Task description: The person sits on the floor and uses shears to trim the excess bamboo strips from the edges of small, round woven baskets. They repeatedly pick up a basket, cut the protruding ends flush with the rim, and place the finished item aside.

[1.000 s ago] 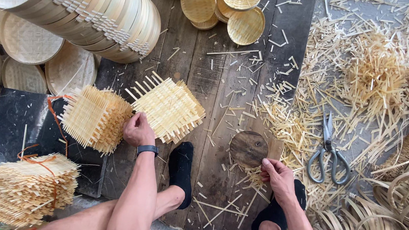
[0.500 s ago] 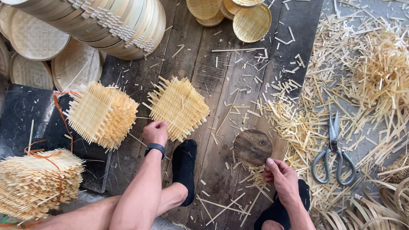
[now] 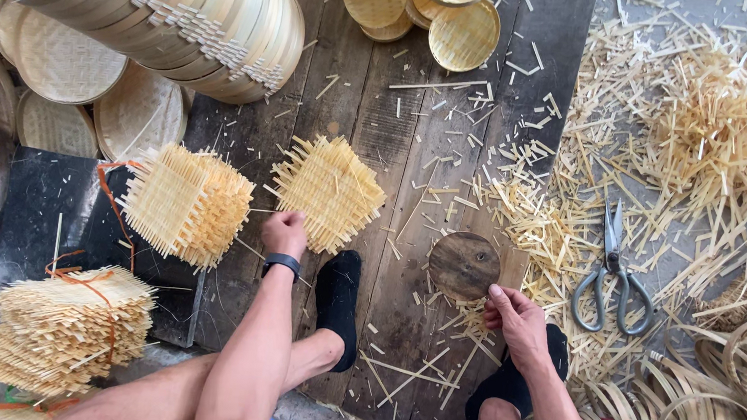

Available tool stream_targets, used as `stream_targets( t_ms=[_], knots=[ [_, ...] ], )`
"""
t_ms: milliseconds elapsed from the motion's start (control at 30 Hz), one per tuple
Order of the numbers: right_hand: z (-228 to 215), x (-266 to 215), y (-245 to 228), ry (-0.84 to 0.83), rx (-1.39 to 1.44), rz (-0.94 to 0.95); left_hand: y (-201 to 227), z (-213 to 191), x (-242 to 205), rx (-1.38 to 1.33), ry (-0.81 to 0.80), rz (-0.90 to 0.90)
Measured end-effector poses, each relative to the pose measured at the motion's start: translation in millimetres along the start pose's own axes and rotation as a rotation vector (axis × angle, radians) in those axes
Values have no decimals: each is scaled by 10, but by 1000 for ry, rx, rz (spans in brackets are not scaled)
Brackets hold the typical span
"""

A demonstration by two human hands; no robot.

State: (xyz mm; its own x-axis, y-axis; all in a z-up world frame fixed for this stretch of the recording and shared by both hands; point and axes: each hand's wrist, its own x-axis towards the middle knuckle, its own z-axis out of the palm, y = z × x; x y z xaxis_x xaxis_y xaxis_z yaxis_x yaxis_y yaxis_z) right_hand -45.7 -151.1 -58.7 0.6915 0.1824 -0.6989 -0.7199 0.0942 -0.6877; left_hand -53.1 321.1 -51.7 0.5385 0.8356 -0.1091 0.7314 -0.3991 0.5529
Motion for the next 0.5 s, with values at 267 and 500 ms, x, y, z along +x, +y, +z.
stream_targets(
  t_ms=[267,500],
  knots=[
    [-46,23,61,-26,6,-3,176,62,-275,301,-58,-75],
    [-44,20,28,-16,-7,6,642,-314,-344,-352,322,36]
  ],
)
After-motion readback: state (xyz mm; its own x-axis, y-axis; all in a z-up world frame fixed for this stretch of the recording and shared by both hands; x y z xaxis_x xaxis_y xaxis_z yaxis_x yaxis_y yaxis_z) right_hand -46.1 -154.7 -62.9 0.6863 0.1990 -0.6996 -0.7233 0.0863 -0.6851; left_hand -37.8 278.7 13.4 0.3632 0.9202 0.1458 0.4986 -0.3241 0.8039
